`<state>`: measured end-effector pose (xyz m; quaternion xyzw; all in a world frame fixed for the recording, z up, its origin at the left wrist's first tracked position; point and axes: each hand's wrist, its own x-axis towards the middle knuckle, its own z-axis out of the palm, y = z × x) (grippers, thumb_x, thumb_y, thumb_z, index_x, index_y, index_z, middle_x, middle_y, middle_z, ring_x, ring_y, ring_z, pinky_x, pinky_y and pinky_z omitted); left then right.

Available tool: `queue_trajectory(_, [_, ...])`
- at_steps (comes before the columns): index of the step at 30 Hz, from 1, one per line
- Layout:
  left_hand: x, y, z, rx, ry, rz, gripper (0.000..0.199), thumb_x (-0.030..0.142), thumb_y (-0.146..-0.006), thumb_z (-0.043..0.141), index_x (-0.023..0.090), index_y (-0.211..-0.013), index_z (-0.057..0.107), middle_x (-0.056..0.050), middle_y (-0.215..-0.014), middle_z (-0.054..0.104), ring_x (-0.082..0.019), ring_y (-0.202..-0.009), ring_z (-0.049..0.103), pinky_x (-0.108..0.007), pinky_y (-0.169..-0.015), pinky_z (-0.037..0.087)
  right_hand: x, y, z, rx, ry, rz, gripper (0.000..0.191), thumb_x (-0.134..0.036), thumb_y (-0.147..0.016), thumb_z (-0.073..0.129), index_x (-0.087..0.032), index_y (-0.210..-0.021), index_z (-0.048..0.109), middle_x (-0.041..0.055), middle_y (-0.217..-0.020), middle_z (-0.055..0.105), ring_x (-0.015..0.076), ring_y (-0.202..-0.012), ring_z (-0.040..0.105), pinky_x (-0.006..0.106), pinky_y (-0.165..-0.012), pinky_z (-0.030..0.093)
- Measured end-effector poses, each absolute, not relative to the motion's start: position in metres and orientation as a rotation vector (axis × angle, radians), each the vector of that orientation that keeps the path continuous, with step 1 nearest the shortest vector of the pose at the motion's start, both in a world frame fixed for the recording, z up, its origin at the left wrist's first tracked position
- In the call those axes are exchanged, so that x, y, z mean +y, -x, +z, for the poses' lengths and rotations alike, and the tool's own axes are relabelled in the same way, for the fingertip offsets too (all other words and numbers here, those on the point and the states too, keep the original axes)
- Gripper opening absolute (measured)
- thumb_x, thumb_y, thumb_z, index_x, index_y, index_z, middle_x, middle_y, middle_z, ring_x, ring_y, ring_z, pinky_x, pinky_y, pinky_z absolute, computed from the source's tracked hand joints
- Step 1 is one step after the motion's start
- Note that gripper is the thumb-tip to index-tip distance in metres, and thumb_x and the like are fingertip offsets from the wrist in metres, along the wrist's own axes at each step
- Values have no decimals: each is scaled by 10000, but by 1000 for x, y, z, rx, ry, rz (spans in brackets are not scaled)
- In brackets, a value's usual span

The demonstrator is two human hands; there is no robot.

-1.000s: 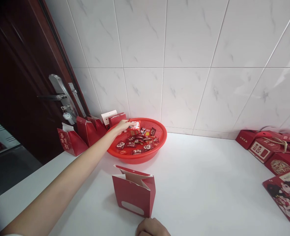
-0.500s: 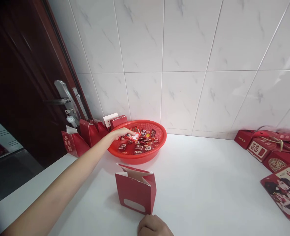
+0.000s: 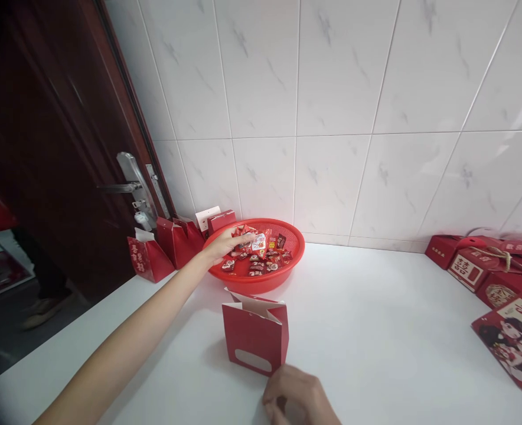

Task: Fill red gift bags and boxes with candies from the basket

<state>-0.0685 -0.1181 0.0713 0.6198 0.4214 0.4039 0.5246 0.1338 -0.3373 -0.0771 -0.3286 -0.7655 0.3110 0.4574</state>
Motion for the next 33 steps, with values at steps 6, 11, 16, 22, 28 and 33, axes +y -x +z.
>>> queue_trajectory(6, [-160,64,81,904,-1519,1099,482,526,-605,863,183,-871,654,46,-668,567,-107,-608,548,-173,-459,366,-314,-150,19,-1707,871,308,89,-237,-964,556,-229,-923,635,25,-810,677,152,-718,627,260,-663,507])
queue_trajectory(11, [-195,48,90,639,-1611,1231,367,440,-654,861,180,-811,653,30,-726,634,-122,-663,593,-228,-631,487,-271,-137,79,-1551,1009,313,273,-444,-856,714,-225,-1004,647,63,-991,709,202,-825,650,350,-772,534])
queue_trajectory(16, [-205,44,90,525,-1596,1317,339,444,-684,843,184,-749,636,49,-662,579,-102,-613,530,-220,-610,457,-250,-121,91,-1476,810,727,350,-519,-803,753,-196,-774,621,20,-731,649,174,-677,612,314,-635,510])
queue_trajectory(22, [-205,51,90,531,-1628,1324,374,529,-751,769,185,-702,632,38,-644,562,-105,-605,513,-221,-585,440,-248,-121,91,-1411,712,798,316,-469,-761,807,-187,-782,668,18,-755,660,151,-675,587,278,-604,496])
queue_trajectory(28, [-205,46,87,773,-1577,1364,463,651,-751,691,203,-668,605,19,-621,540,-126,-577,510,-239,-488,382,-243,-123,88,-1394,735,764,284,-450,-777,797,-193,-815,682,18,-774,661,148,-677,588,273,-600,509])
queue_trajectory(33, [-203,33,80,831,-1339,1334,566,733,-667,691,209,-632,482,40,-555,434,-90,-466,381,-236,-388,240,-242,-120,82,-1337,697,893,296,-488,-842,724,-211,-869,625,11,-808,665,145,-684,600,269,-605,527])
